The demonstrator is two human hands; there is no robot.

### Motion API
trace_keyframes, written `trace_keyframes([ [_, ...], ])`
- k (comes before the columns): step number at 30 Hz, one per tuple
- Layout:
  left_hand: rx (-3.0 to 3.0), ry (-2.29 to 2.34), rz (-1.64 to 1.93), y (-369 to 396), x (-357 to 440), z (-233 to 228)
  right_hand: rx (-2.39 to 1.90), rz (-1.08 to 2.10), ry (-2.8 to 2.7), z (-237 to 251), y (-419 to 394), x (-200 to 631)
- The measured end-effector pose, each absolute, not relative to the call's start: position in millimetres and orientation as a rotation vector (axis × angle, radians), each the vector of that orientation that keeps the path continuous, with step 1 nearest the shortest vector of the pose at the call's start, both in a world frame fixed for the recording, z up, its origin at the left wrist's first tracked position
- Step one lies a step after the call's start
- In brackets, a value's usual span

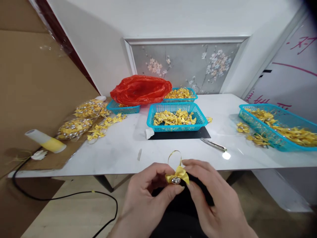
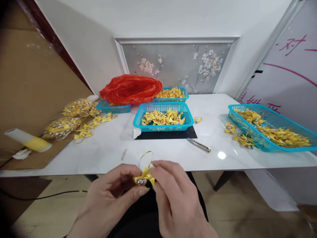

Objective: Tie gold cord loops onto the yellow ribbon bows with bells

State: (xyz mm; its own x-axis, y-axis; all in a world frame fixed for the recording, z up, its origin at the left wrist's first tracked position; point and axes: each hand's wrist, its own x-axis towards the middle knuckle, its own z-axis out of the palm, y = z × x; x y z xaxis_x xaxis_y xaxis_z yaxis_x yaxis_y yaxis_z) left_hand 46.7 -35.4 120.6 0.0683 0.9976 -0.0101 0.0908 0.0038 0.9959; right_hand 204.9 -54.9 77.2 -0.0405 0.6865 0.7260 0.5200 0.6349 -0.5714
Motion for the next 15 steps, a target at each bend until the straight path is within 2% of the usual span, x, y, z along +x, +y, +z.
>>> trace_keyframes([
  [3, 1.489, 1.306, 1.126, -34.8, 46.1, 117.8, -0.964, 0.005, -1.779, 82.8, -56.2, 207.4],
  [6, 1.636, 1.341, 1.094, -34.3, 44.6, 113.7, -0.88, -0.001, -1.87, 84.2, -54.6, 204.5],
  [11, 1.333, 1.041, 0.96, -35.5, 36.1, 109.7, -0.775, 0.06, -1.807, 86.4, -49.2, 199.7],
  [15, 1.2, 0.923, 0.984, -36.0, 32.9, 110.8, -0.763, 0.163, -1.67, 85.2, -45.1, 195.8],
])
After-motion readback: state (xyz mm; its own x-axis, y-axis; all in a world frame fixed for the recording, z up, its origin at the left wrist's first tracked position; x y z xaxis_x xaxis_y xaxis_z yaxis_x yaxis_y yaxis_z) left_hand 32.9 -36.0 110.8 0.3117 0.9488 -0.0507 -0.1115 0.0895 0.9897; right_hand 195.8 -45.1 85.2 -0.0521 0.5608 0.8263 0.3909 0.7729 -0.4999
